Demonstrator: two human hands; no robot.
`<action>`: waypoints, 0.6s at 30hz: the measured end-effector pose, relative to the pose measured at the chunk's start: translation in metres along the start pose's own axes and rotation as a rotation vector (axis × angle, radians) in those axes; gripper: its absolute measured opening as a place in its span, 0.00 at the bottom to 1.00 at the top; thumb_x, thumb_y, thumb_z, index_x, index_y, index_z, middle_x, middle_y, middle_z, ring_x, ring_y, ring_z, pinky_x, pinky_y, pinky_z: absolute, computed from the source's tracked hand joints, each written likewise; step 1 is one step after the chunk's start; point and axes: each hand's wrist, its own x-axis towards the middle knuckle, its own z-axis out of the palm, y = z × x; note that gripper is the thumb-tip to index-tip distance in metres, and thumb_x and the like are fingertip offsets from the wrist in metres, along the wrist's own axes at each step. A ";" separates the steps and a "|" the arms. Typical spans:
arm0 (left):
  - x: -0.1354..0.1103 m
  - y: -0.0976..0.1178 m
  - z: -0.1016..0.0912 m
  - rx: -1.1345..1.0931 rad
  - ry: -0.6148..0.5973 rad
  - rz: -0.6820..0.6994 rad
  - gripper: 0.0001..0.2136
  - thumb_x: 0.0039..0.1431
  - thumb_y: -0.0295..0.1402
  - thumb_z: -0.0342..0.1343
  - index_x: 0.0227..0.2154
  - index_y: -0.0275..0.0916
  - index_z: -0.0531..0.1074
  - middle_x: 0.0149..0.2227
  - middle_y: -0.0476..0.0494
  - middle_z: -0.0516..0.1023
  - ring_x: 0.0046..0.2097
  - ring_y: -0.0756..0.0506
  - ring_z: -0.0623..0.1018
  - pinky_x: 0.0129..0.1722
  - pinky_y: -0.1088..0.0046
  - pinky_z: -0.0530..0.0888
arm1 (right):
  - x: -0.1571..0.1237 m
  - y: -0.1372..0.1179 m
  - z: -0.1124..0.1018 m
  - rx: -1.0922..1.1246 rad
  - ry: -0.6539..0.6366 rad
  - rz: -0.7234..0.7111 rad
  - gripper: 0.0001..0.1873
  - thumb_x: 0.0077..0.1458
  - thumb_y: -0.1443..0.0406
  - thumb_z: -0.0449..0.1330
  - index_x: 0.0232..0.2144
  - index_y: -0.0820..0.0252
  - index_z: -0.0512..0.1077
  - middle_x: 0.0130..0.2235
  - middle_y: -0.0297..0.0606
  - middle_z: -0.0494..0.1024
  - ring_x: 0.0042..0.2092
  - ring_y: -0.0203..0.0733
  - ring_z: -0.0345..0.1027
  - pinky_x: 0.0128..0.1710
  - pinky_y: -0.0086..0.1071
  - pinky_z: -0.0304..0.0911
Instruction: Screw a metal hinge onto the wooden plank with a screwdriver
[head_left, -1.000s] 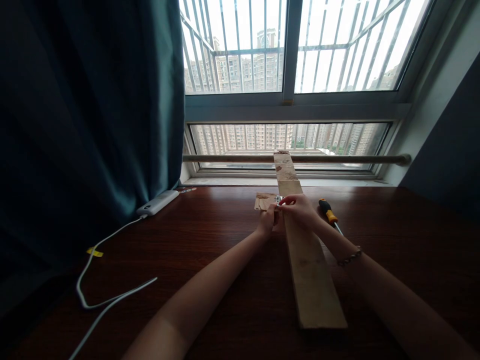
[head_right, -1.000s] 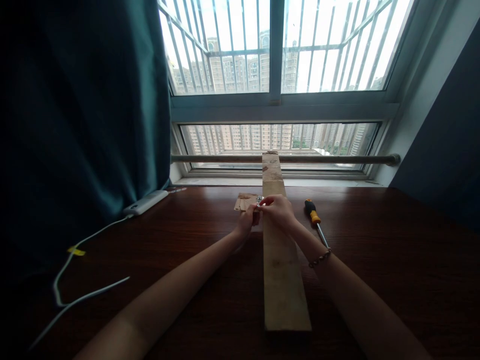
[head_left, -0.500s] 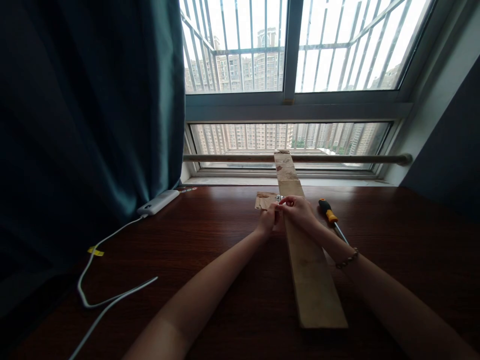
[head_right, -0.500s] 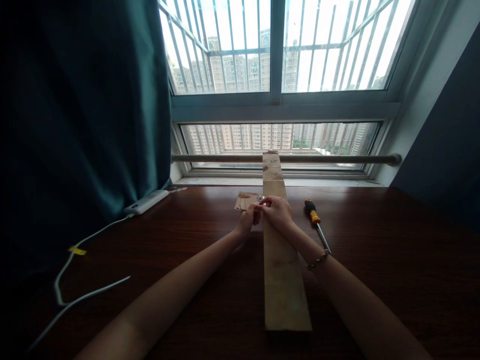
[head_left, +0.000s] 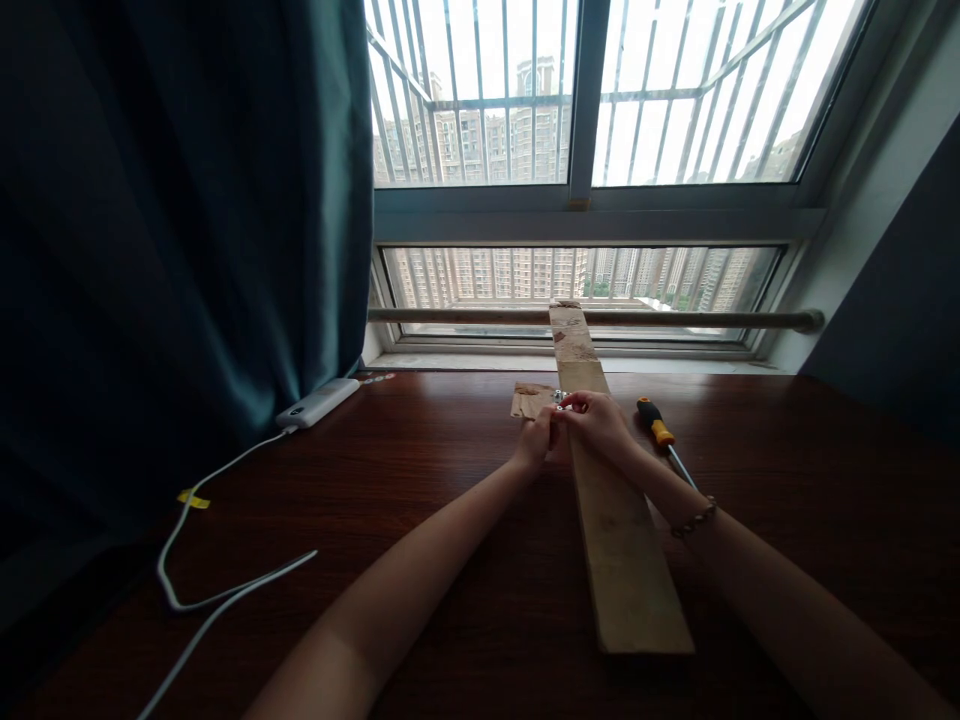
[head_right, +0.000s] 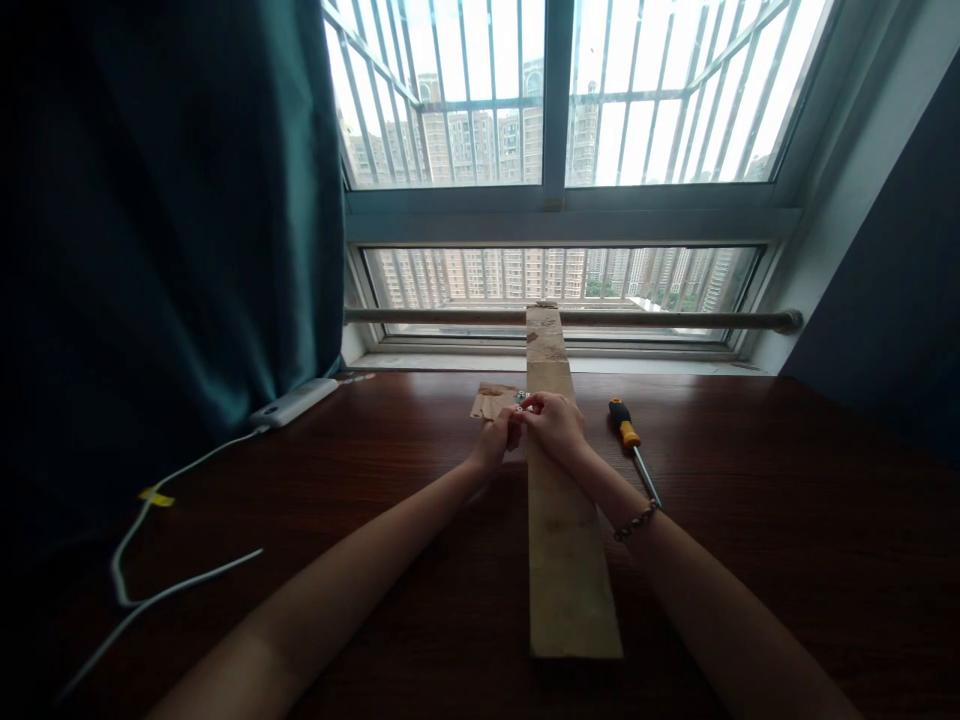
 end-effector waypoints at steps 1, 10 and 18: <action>0.000 0.000 0.000 -0.001 0.004 0.006 0.18 0.52 0.38 0.45 0.10 0.38 0.60 0.09 0.52 0.55 0.13 0.54 0.56 0.15 0.75 0.51 | 0.000 0.000 0.000 -0.011 -0.008 0.000 0.11 0.43 0.57 0.60 0.28 0.56 0.76 0.22 0.31 0.70 0.26 0.35 0.61 0.24 0.27 0.48; 0.000 -0.001 0.001 -0.002 -0.014 0.005 0.19 0.53 0.38 0.45 0.10 0.38 0.59 0.09 0.52 0.55 0.13 0.54 0.56 0.15 0.75 0.52 | 0.002 0.002 0.001 0.079 0.000 0.072 0.12 0.42 0.55 0.61 0.26 0.56 0.77 0.21 0.31 0.71 0.25 0.35 0.62 0.23 0.27 0.50; -0.001 -0.003 0.001 -0.031 0.028 -0.052 0.18 0.52 0.39 0.47 0.10 0.38 0.59 0.09 0.51 0.57 0.13 0.54 0.57 0.14 0.75 0.52 | 0.007 0.006 0.001 0.543 0.032 0.068 0.15 0.41 0.56 0.63 0.28 0.64 0.73 0.26 0.36 0.73 0.28 0.36 0.64 0.28 0.28 0.57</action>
